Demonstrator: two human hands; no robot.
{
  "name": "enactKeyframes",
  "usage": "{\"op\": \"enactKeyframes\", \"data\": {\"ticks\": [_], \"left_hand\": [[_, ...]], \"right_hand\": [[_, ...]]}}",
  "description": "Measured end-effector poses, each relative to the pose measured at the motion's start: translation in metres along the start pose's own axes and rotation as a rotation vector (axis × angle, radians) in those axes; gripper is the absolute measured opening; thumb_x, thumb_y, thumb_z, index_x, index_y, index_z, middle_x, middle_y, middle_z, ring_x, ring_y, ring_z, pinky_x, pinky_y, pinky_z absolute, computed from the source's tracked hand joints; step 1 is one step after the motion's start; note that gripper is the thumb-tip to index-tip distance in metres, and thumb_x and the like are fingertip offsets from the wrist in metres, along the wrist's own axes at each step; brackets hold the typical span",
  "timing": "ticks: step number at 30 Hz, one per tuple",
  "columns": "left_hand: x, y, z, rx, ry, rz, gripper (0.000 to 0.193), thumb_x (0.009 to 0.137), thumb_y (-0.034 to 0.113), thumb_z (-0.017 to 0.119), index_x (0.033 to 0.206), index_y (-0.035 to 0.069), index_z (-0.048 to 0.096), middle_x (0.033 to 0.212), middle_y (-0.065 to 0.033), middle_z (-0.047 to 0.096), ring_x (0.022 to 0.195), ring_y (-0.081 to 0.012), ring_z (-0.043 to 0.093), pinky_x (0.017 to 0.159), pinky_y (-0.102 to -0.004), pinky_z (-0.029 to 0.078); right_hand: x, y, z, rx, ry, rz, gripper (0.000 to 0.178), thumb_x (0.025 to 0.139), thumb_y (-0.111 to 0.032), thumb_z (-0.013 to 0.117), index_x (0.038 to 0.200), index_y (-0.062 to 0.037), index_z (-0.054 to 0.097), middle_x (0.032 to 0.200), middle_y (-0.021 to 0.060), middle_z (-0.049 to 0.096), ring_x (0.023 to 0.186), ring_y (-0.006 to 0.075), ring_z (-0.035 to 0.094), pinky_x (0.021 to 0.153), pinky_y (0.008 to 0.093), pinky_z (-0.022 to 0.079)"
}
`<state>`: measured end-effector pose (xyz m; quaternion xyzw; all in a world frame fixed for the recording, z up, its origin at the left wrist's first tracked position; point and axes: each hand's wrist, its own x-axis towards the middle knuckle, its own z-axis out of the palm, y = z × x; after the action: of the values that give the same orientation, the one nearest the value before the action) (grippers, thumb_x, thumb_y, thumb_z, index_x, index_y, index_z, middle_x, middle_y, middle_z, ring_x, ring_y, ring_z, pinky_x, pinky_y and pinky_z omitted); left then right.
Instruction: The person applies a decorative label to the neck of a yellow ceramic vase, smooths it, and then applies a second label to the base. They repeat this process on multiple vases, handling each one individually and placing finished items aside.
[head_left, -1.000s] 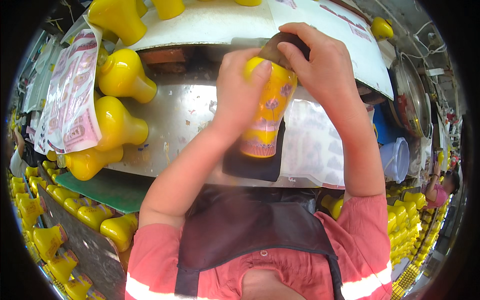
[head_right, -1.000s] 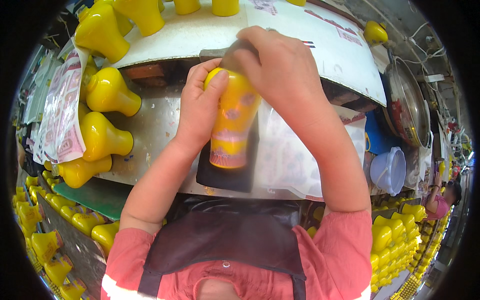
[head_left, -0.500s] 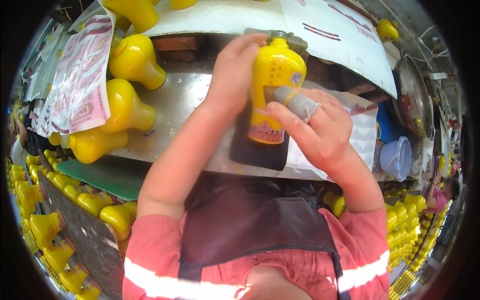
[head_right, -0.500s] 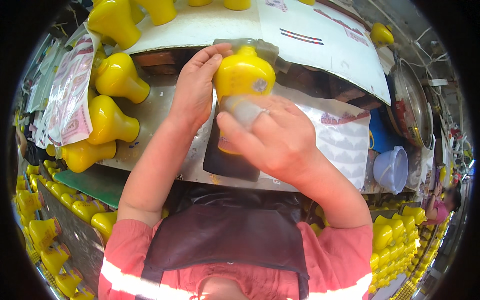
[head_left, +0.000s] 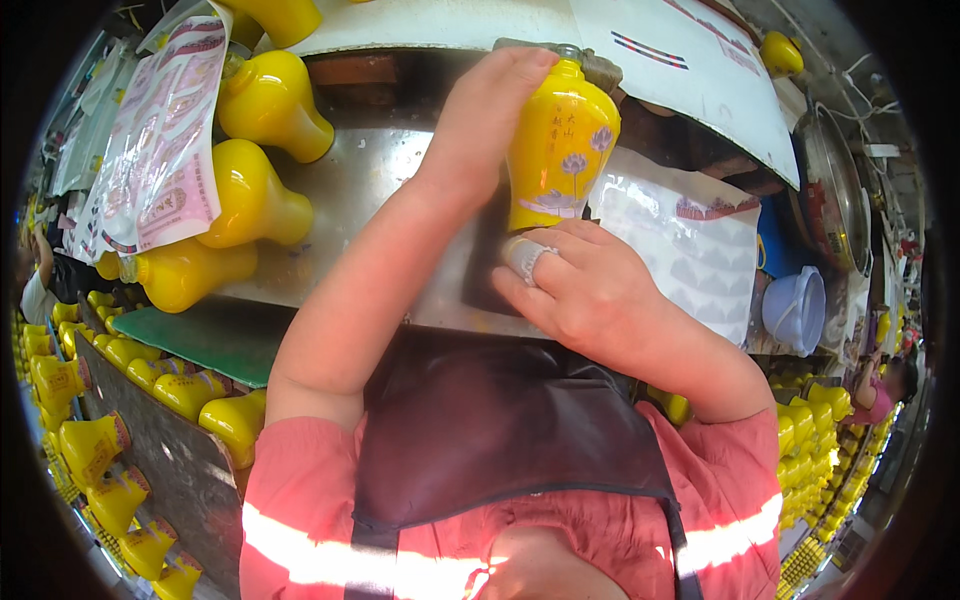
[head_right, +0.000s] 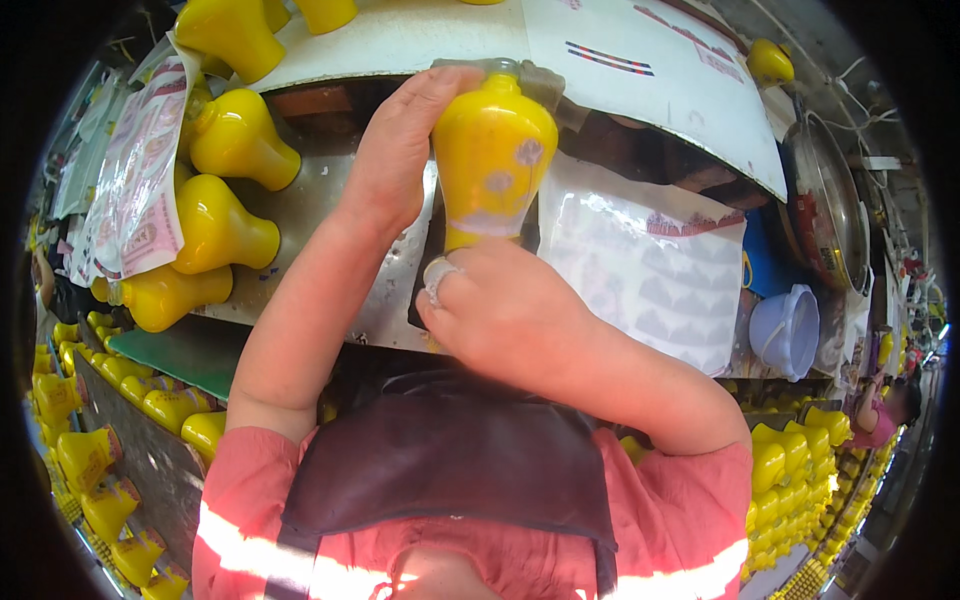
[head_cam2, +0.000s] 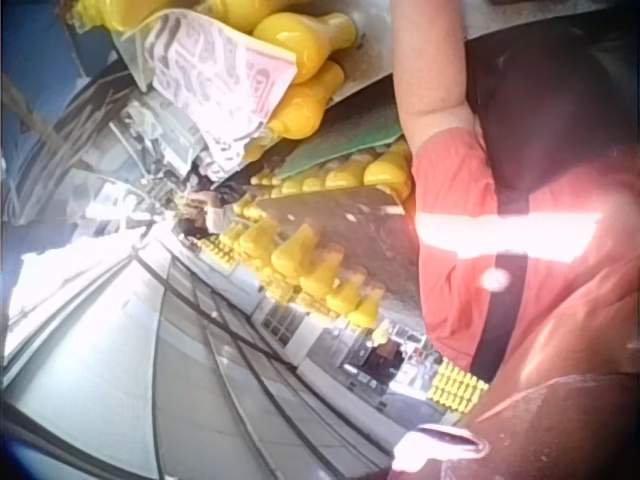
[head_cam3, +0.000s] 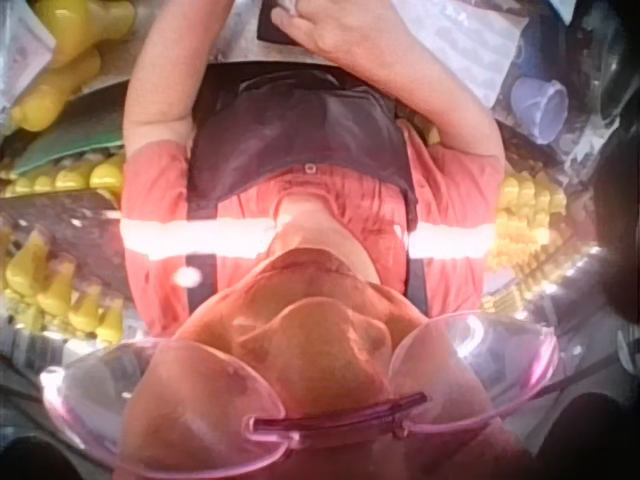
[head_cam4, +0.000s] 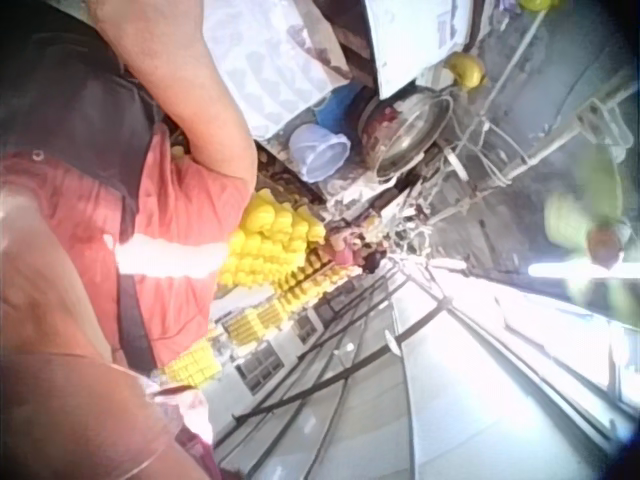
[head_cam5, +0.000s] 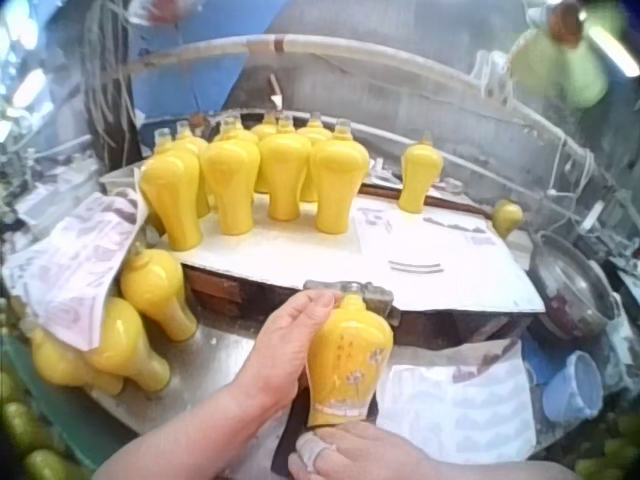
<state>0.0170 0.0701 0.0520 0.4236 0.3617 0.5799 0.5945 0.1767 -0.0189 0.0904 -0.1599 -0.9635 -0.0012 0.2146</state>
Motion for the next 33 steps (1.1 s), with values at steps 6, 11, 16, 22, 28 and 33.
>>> {"op": "enactKeyframes", "data": {"ticks": [6,11,16,22,28,33], "left_hand": [[-0.002,-0.014,0.008,0.593,0.106,0.162,0.074,0.077,0.048,0.085,0.128,0.0,0.061,0.126,-0.0187,0.056,0.116,-0.0308,0.06,0.1,-0.0401,0.05],[-0.004,-0.034,0.006,0.442,0.137,0.137,0.062,0.09,0.045,0.073,0.13,0.001,0.058,0.129,-0.019,0.054,0.117,-0.0315,0.06,0.101,-0.0396,0.049],[-0.003,-0.044,-0.002,0.231,0.08,0.162,0.044,0.11,0.04,0.045,0.132,0.003,0.055,0.118,-0.0092,0.063,0.107,-0.0162,0.063,0.096,-0.0314,0.052],[-0.004,-0.049,-0.006,0.21,0.089,0.185,0.048,0.112,0.042,0.037,0.134,0.002,0.054,0.118,-0.0089,0.064,0.109,-0.0169,0.062,0.098,-0.0313,0.05],[-0.016,-0.043,-0.009,0.762,0.192,0.411,0.048,0.109,0.03,0.042,0.145,-0.001,0.046,0.138,-0.0213,0.051,0.127,-0.0343,0.05,0.112,-0.0411,0.039],[-0.051,-0.037,0.001,0.825,0.062,0.267,0.082,0.099,0.028,0.06,0.159,-0.006,0.017,0.156,-0.0316,0.03,0.145,-0.0464,0.034,0.123,-0.049,0.027]], "right_hand": [[-0.024,0.007,-0.003,-0.076,0.188,0.115,0.028,0.074,-0.009,0.077,0.102,-0.0097,0.075,0.093,0.0059,0.067,0.09,0.0266,0.071,0.075,0.0368,0.057],[-0.042,0.027,-0.008,-0.025,0.21,0.302,0.037,0.073,0.002,0.081,0.107,-0.0123,0.077,0.089,0.0055,0.074,0.071,0.0197,0.067,0.061,0.0318,0.052],[-0.049,0.032,0.011,-0.164,0.499,0.315,0.036,0.071,0.001,0.074,0.105,-0.0106,0.075,0.088,0.0079,0.073,0.073,0.0271,0.07,0.064,0.0363,0.057],[-0.058,0.03,0.034,0.242,0.626,0.529,0.024,0.087,0.006,0.076,0.108,-0.002,0.068,0.092,0.0109,0.073,0.077,0.0196,0.071,0.073,0.0283,0.057],[-0.048,0.045,0.039,0.487,0.921,0.924,0.031,0.091,-0.004,0.076,0.119,-0.0038,0.063,0.103,0.0075,0.07,0.09,0.0125,0.069,0.08,0.0273,0.057],[-0.029,0.049,0.024,0.169,0.652,0.832,0.035,0.09,-0.008,0.078,0.122,-0.0042,0.063,0.11,0.0091,0.068,0.088,0.0157,0.068,0.077,0.0279,0.055]]}}
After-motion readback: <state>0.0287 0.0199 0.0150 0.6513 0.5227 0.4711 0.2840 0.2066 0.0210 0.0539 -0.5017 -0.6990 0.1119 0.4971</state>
